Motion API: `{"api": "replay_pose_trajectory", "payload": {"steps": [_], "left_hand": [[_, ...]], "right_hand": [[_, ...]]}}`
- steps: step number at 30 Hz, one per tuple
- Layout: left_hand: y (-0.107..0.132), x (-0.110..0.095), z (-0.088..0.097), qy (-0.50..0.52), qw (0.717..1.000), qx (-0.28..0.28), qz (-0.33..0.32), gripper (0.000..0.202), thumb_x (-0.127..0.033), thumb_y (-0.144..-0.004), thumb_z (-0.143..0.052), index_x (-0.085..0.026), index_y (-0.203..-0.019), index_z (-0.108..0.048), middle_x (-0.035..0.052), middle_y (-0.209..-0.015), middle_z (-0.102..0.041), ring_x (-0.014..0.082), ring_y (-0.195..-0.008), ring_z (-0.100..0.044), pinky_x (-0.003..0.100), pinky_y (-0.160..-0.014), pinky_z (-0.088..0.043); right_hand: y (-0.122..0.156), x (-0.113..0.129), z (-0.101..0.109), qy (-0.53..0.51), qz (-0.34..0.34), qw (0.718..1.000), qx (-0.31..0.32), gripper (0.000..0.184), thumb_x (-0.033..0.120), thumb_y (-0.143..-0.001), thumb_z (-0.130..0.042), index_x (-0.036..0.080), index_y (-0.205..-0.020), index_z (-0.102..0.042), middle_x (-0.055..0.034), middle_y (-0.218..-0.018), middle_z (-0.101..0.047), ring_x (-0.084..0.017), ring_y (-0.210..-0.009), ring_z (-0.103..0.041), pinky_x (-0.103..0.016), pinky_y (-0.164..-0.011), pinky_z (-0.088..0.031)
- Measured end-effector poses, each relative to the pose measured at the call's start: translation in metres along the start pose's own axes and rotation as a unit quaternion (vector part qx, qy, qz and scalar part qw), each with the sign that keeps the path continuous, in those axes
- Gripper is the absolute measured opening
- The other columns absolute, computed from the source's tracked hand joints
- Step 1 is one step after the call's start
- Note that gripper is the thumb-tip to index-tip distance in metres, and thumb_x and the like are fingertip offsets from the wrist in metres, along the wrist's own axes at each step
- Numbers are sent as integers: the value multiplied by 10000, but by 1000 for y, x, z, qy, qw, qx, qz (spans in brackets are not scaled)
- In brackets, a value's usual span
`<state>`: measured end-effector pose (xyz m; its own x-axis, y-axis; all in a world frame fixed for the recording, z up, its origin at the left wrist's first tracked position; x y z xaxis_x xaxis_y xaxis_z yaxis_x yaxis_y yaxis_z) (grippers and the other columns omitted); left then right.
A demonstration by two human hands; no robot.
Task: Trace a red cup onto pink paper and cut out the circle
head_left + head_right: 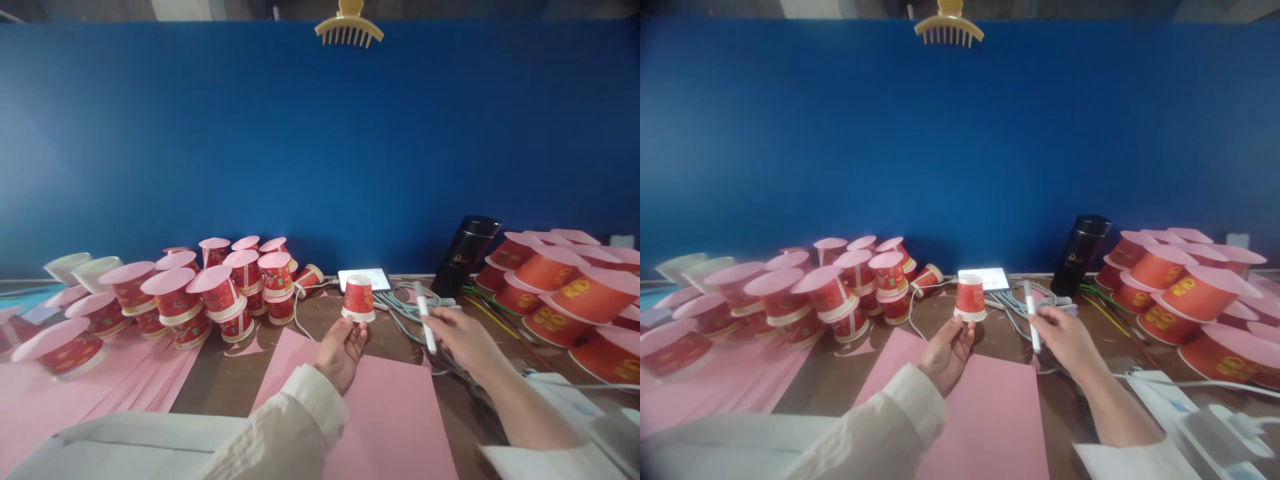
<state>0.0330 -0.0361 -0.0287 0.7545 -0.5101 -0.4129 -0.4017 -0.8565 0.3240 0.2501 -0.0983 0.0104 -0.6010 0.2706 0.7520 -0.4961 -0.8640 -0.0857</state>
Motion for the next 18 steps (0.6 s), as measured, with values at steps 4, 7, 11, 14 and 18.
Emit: {"api": "replay_pose_trajectory", "payload": {"steps": [4,7,11,14,18], "left_hand": [[1,0,-1,-17,1000,11,1,89,-77,-886,-590,-99,-805,-618,84,-785,-691,110,-737,-689,185,-714,-583],[2,1,-1,-32,999,19,7,84,-75,-888,-585,-94,-815,-622,96,-799,-697,114,-744,-693,186,-724,-583],[2,1,-1,-41,999,22,10,87,-90,-889,-592,-91,-807,-621,94,-780,-698,116,-734,-694,193,-734,-586],[3,2,0,-44,999,9,9,90,-98,-879,-611,-97,-790,-617,86,-754,-697,115,-712,-694,191,-723,-587],[4,2,0,-37,999,9,6,99,-91,-878,-607,-102,-780,-615,87,-758,-701,114,-709,-695,186,-705,-586]], "right_hand": [[1,-10,4,-94,-36,994,-48,487,635,-806,-516,173,-827,-669,-6,-564,-592,-134,-446,-498,-244,-434,-334],[6,-15,-1,-38,-32,999,-2,476,644,-799,-529,190,-734,-657,8,-493,-550,-133,-428,-487,-243,-432,-313],[11,-16,-19,23,-7,999,31,366,566,-757,-599,215,-702,-690,-11,-553,-639,-181,-542,-603,-270,-543,-413],[7,-16,-21,42,7,999,1,383,555,-762,-598,246,-939,-741,-35,-809,-746,-229,-766,-682,-305,-704,-475],[-8,-24,9,56,-11,995,-81,518,603,-846,-436,210,-1014,-731,-68,-821,-753,-216,-626,-657,-320,-598,-477]]}}
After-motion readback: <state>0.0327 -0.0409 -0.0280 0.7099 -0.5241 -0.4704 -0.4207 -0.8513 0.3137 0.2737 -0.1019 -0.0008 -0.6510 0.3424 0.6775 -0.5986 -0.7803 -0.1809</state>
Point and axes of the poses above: each hand's wrist, its own y-axis away from the middle knuckle, its own z-axis out of the back of the hand, x = y × z, the point moved 1 cm from there along -y, towards the middle knuckle
